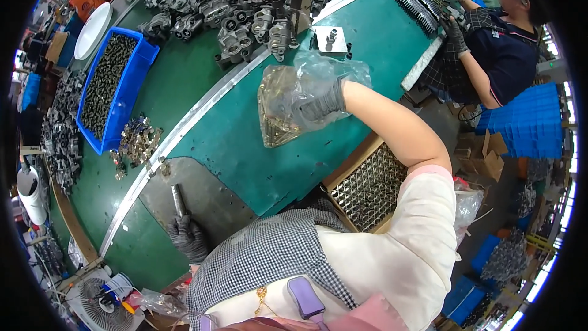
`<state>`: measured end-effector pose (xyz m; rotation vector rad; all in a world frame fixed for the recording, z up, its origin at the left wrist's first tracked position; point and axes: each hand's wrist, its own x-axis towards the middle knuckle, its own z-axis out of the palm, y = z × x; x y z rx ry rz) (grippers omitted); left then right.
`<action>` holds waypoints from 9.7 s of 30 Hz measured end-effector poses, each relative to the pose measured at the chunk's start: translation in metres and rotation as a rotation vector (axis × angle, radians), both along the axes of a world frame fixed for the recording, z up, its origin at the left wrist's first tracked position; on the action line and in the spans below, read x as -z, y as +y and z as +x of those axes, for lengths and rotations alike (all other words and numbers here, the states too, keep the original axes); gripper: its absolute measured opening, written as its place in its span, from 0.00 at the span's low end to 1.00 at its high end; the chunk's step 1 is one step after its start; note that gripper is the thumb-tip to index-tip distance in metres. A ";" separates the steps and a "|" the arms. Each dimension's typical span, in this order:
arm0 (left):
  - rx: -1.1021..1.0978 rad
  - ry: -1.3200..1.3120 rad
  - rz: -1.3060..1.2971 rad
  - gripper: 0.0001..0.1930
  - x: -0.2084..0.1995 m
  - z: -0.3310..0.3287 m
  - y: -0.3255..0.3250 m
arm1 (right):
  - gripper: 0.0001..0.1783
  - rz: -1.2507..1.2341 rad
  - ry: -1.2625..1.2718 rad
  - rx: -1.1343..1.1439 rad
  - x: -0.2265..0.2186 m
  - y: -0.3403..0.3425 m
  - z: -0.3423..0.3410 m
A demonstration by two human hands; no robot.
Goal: Manually placing small metal pins into a grid-like tray on an assembly line.
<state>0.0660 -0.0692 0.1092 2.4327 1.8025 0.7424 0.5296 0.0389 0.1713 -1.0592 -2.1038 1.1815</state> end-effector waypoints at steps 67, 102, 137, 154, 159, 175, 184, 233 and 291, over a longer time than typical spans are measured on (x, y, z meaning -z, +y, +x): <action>-0.353 -0.899 -0.265 0.07 0.026 0.005 -0.004 | 0.17 0.169 -0.264 0.692 -0.001 -0.097 0.030; -0.694 -1.393 -0.517 0.16 0.059 -0.052 0.010 | 0.13 -0.027 -0.662 0.651 0.003 -0.048 0.014; -0.703 -1.327 -0.467 0.14 0.027 -0.002 0.002 | 0.15 -0.428 1.086 0.779 -0.040 -0.109 0.019; -0.653 -1.449 -0.464 0.15 0.035 -0.013 0.002 | 0.14 -0.377 1.109 0.673 -0.041 -0.114 0.022; -0.689 -0.982 -0.476 0.17 0.018 0.004 0.001 | 0.14 -0.388 1.122 0.677 -0.039 -0.117 0.020; 0.247 -0.952 -1.760 0.20 -0.018 0.214 0.067 | 0.13 0.204 -0.207 1.091 -0.005 -0.108 0.006; 0.026 -1.194 -1.559 0.14 -0.016 0.259 0.072 | 0.14 -0.086 -0.508 0.877 0.032 -0.065 0.023; 0.448 -1.204 -1.997 0.17 -0.125 0.218 0.035 | 0.17 -0.220 0.510 0.432 -0.056 -0.136 -0.040; 0.438 -1.221 -2.116 0.19 -0.133 0.221 0.038 | 0.13 -0.305 0.688 0.420 -0.052 -0.141 -0.030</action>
